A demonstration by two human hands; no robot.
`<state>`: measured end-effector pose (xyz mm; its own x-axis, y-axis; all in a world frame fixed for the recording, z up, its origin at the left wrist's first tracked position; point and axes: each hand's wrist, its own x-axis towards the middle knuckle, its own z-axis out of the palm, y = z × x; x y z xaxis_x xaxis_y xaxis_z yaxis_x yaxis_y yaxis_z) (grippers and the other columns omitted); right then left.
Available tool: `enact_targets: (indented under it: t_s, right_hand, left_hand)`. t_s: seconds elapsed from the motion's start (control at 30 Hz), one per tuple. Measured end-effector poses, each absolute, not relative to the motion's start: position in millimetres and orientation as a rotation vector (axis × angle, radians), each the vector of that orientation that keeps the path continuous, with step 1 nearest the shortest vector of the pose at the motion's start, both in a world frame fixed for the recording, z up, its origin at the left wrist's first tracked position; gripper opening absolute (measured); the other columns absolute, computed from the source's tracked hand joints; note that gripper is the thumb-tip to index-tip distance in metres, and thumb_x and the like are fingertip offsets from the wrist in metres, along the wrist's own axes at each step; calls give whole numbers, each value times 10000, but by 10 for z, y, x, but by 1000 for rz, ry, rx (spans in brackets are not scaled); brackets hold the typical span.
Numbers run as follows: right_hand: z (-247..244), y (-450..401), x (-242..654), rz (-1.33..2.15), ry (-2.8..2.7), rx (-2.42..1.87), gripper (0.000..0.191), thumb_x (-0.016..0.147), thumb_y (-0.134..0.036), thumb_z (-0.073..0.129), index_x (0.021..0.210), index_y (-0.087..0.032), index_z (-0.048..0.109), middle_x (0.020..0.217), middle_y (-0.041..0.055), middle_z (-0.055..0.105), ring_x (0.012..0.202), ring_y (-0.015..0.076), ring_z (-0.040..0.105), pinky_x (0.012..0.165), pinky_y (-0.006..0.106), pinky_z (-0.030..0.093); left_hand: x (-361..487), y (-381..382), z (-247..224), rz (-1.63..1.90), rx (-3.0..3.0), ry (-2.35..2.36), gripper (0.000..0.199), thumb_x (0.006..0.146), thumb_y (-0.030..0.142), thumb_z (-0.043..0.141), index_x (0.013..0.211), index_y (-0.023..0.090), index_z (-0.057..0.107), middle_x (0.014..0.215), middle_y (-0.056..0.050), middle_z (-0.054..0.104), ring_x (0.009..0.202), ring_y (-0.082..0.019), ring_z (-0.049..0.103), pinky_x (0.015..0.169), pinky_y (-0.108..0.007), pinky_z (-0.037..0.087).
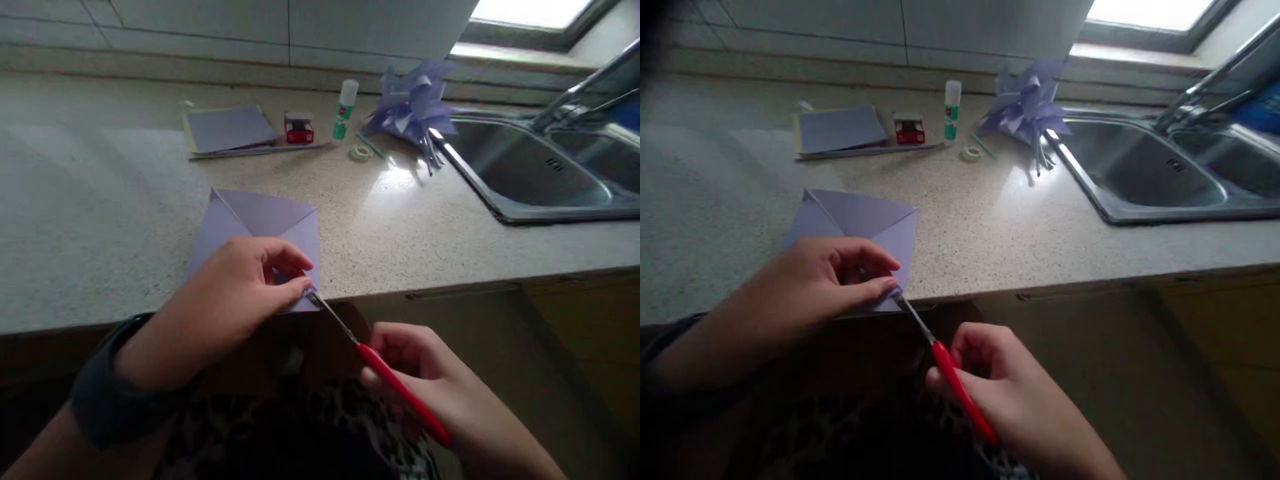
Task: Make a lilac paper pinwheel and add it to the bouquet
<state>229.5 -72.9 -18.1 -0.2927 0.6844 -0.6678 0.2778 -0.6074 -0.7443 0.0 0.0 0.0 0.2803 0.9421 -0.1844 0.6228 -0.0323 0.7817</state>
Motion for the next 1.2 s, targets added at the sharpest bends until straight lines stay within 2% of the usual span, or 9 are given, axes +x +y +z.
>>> enact_targets:
  t_s: [0.63,0.97,1.2]
  right_hand:
    - [-325,-856,2289,2037,-1075,-1582,461,786,-552,769,739,-192,485,594,-77,468,468,36,392,391,122,326]
    - [-338,-869,2272,2039,-1047,-1571,450,761,-521,800,734,-190,497,598,-76,479,460,34,399,389,120,334]
    - [-337,-862,2268,2039,-1055,-1558,453,766,-523,796,714,-194,489,586,-75,466,453,38,394,381,125,325]
  left_hand:
    - [-32,-4,-2,500,1742,1387,209,825,401,738,970,254,768,810,22,761,630,-128,653,560,-224,478]
    - [-41,-18,2,495,1759,1380,188,833,389,734,967,261,764,788,33,748,627,-114,632,537,-203,454]
    - [-42,-29,5,484,1761,1372,164,835,378,732,944,258,761,679,47,700,547,-96,567,488,-191,411]
